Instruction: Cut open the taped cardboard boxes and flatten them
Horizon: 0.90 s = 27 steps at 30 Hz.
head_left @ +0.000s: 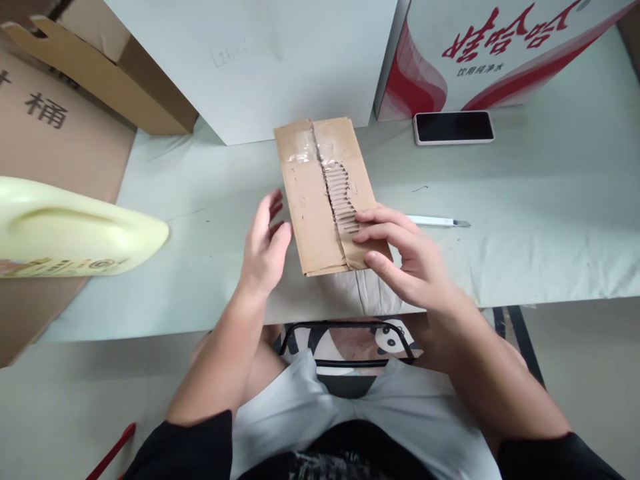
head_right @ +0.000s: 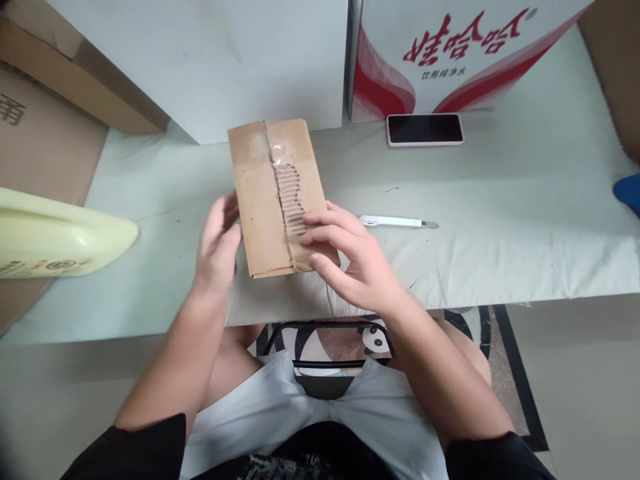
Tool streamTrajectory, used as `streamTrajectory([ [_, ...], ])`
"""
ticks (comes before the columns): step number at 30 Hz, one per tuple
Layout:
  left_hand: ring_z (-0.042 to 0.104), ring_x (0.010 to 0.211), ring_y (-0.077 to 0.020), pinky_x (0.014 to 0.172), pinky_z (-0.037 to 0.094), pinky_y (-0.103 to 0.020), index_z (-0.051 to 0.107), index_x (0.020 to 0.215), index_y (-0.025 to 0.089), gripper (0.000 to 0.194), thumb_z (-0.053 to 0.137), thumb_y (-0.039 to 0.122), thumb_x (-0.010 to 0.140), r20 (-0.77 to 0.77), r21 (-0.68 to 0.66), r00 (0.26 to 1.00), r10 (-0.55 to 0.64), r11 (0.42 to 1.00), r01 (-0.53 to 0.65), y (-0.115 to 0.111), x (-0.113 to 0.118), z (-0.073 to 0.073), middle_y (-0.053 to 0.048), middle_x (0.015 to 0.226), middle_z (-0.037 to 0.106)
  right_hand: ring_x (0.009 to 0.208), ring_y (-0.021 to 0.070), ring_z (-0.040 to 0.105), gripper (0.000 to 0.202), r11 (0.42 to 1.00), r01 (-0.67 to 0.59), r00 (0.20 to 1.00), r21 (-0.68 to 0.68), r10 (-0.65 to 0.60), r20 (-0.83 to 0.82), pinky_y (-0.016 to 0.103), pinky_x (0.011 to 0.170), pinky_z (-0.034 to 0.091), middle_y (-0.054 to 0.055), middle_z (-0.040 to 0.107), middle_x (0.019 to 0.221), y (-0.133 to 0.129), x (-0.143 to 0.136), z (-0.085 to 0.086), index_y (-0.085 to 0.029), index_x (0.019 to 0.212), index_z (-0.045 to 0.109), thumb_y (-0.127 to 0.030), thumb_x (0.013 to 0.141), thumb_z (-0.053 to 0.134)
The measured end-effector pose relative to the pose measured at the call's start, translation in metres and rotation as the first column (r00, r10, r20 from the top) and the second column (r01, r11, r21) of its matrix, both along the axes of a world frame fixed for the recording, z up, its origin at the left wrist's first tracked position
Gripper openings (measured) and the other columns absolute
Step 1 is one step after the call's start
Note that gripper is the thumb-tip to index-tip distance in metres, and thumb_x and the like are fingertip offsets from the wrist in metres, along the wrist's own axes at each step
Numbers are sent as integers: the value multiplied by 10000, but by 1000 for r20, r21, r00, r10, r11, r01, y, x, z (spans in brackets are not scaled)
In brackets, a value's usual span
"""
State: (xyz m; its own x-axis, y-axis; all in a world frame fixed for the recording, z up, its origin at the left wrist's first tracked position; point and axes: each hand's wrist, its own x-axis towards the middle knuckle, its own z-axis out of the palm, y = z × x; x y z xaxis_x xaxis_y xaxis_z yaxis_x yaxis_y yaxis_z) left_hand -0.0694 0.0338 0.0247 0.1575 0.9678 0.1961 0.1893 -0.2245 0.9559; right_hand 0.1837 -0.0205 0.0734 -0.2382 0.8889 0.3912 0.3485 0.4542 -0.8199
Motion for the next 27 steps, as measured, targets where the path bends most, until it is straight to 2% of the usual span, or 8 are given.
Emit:
streamTrajectory([
  [3,345,1621,-354,1364,262,-595,558,1498,337,633,552,685,969,-179,309,983,-30,947,85,-2,1,12,-53,1682,450,1345,267,663,173,996,-88,996,-17,88,13,572,1292,419,72,738,1339,-1,-2,5,-285,1127,731,-306,965,674],
  [6,471,1542,-325,1400,137,-617,636,1431,344,482,474,563,1033,-332,439,939,-89,867,237,-1,3,19,-47,1592,542,1363,272,649,172,993,-92,995,-71,90,-30,541,1217,497,72,721,1377,0,4,3,-294,1119,724,-332,968,651],
  [8,535,1485,-311,1406,132,-611,638,1439,353,453,463,488,1045,-338,464,936,-100,847,258,0,2,19,-51,1563,566,1280,282,683,177,982,116,992,-146,-122,-32,523,1083,577,85,738,1299,4,16,-5,-280,1073,716,-324,969,580],
  [11,536,1477,-308,1410,129,-607,627,1459,357,462,462,465,1041,-339,466,936,-93,848,253,0,0,17,-52,1560,569,1094,314,699,240,795,579,804,-183,-518,294,551,966,581,118,729,1146,14,42,-25,-235,1046,704,-237,870,542],
  [14,535,1471,-312,1410,124,-603,638,1453,354,472,450,488,1041,-351,447,932,-89,859,250,0,-1,16,-52,1559,571,1149,394,641,438,713,685,575,-150,-403,712,623,1002,517,192,673,1269,20,62,-42,-187,1193,709,-188,780,564],
  [18,540,1447,-331,1397,121,-617,634,1464,375,499,430,522,1033,-340,482,939,-61,845,229,0,0,12,-49,1539,588,1174,430,616,448,725,672,460,-151,-249,852,627,960,505,204,666,1275,21,70,-50,-201,1247,710,-188,844,512],
  [23,286,1603,-414,1357,-8,-678,629,1471,418,624,341,691,989,-412,563,911,7,788,248,-5,3,10,-41,1403,653,940,303,674,272,687,720,543,-100,-467,698,537,871,543,137,690,1118,23,68,-37,-222,1091,700,-241,865,550],
  [27,460,1453,-398,1242,346,-672,625,1467,347,563,409,538,982,-447,594,888,-110,705,387,-21,13,26,-86,1301,675,761,190,660,196,643,752,657,-149,-749,85,383,700,552,41,665,976,23,62,-11,-258,959,595,-273,777,666],
])
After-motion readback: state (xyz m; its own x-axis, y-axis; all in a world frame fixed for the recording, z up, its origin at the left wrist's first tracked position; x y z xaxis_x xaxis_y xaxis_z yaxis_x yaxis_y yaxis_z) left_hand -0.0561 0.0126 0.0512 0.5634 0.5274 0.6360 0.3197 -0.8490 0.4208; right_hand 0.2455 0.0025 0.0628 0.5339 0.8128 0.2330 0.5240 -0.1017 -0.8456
